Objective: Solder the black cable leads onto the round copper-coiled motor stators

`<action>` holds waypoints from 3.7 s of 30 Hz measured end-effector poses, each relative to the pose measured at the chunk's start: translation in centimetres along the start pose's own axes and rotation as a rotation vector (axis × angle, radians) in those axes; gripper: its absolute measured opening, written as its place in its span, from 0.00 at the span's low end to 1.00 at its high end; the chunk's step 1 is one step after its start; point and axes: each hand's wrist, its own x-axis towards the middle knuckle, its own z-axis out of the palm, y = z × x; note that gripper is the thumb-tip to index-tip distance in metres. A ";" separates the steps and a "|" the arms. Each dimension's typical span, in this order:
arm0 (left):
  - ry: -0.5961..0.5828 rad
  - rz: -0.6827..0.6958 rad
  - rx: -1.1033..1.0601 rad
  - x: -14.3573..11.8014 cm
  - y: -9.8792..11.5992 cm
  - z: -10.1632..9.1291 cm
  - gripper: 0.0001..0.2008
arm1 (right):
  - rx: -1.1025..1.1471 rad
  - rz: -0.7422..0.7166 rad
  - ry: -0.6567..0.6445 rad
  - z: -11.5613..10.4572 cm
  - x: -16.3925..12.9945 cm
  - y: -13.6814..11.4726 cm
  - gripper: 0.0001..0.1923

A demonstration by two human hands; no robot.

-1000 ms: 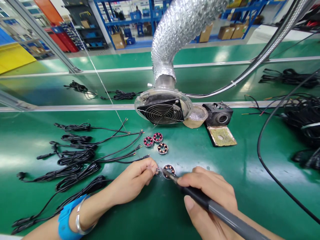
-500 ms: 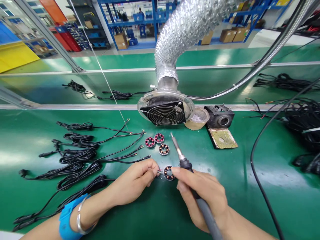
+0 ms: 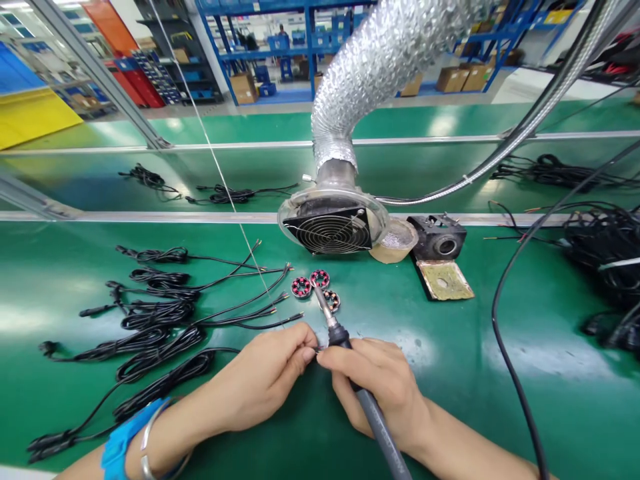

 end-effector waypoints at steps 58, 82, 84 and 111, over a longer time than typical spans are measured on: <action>0.003 -0.311 -0.625 1.9 -1.8 2.1 0.08 | 0.072 0.170 -0.029 -3.4 0.2 -0.8 0.19; 0.004 -0.289 -0.566 1.8 -1.6 1.9 0.08 | 0.150 0.218 -0.006 -3.9 -0.4 -2.4 0.11; 0.007 -0.280 -0.562 1.9 -1.6 1.9 0.08 | 0.147 0.200 0.018 -3.7 -0.4 -2.3 0.11; -0.031 -0.328 -0.752 1.8 -1.7 1.6 0.12 | 0.010 0.103 0.016 -0.3 0.0 0.3 0.14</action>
